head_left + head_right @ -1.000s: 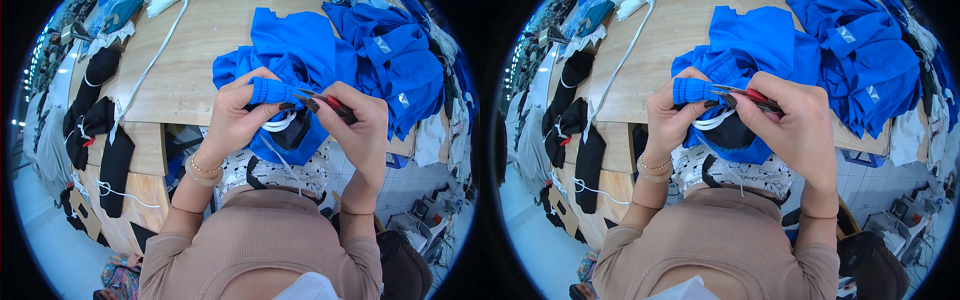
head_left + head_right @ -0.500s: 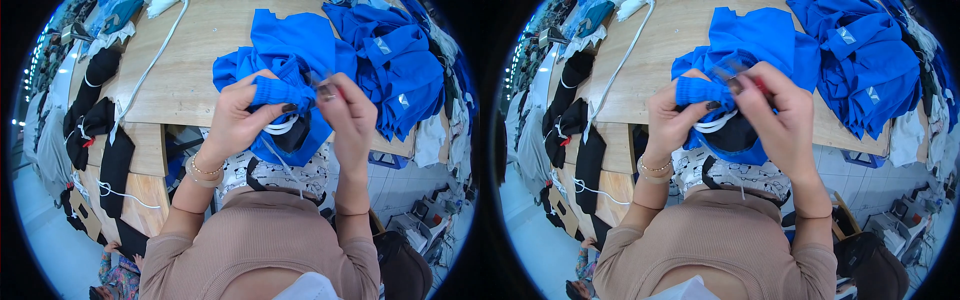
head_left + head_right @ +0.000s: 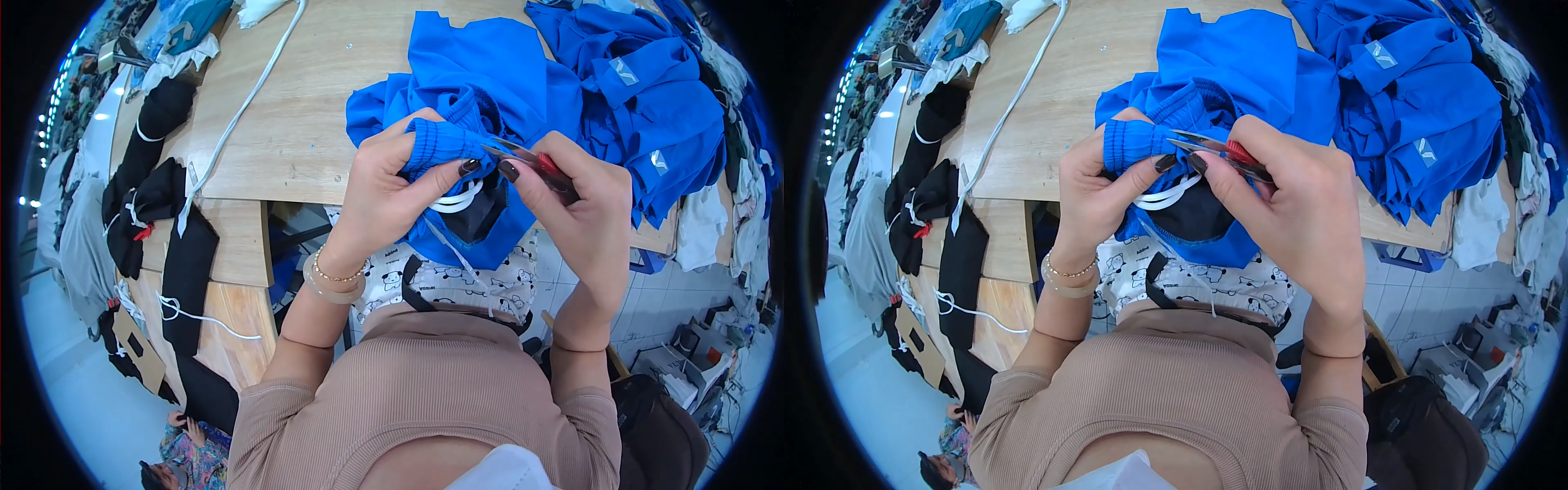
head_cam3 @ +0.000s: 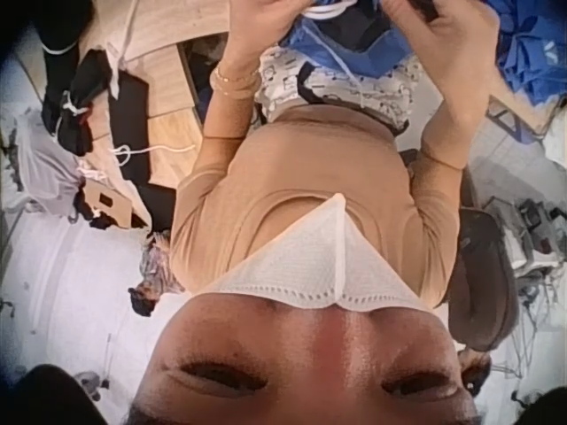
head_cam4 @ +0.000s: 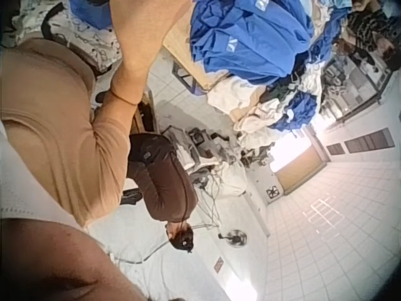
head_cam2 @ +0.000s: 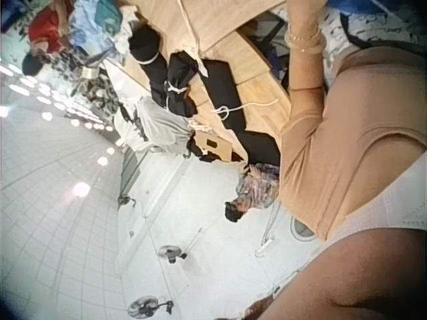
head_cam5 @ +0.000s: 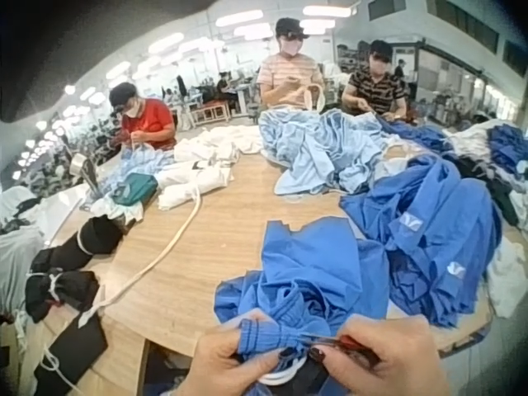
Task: Threading an elastic cord through the waistband of a pair of blue shorts using a specialized tool.
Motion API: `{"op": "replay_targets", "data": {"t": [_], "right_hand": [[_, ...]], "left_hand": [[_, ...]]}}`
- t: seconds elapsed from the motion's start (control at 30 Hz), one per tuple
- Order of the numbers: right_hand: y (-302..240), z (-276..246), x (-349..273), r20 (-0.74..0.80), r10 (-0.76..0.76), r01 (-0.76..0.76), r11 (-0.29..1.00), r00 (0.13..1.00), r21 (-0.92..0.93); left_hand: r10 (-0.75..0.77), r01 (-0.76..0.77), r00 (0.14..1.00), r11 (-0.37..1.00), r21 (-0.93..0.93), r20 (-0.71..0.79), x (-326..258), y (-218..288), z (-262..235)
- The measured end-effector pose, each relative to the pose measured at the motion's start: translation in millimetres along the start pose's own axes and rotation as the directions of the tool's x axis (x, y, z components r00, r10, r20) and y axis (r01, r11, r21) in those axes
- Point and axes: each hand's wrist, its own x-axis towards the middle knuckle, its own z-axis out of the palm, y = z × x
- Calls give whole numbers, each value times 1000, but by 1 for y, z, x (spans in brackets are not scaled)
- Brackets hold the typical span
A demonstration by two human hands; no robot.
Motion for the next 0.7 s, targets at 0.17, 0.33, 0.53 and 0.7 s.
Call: {"op": "replay_targets", "data": {"t": [0.17, 0.33, 0.53, 0.7], "right_hand": [[2, 1, 0, 9, -27, 28, 998, 1000, -53], [0, 2, 1, 0, -40, 40, 996, 999, -76], [-1, 3, 2, -13, -58, 57, 995, 998, -86], [8, 9, 2, -22, -55, 57, 992, 998, 113]], "left_hand": [[-19, 19, 1000, 1000, 25, 5, 0, 2, -1], [-32, 32, 999, 999, 25, 11, 1, 3, -1], [-11, 11, 1000, 999, 35, 1, 1, 3, 0], [-20, 20, 1000, 999, -24, 2, -1, 2, -1]]}}
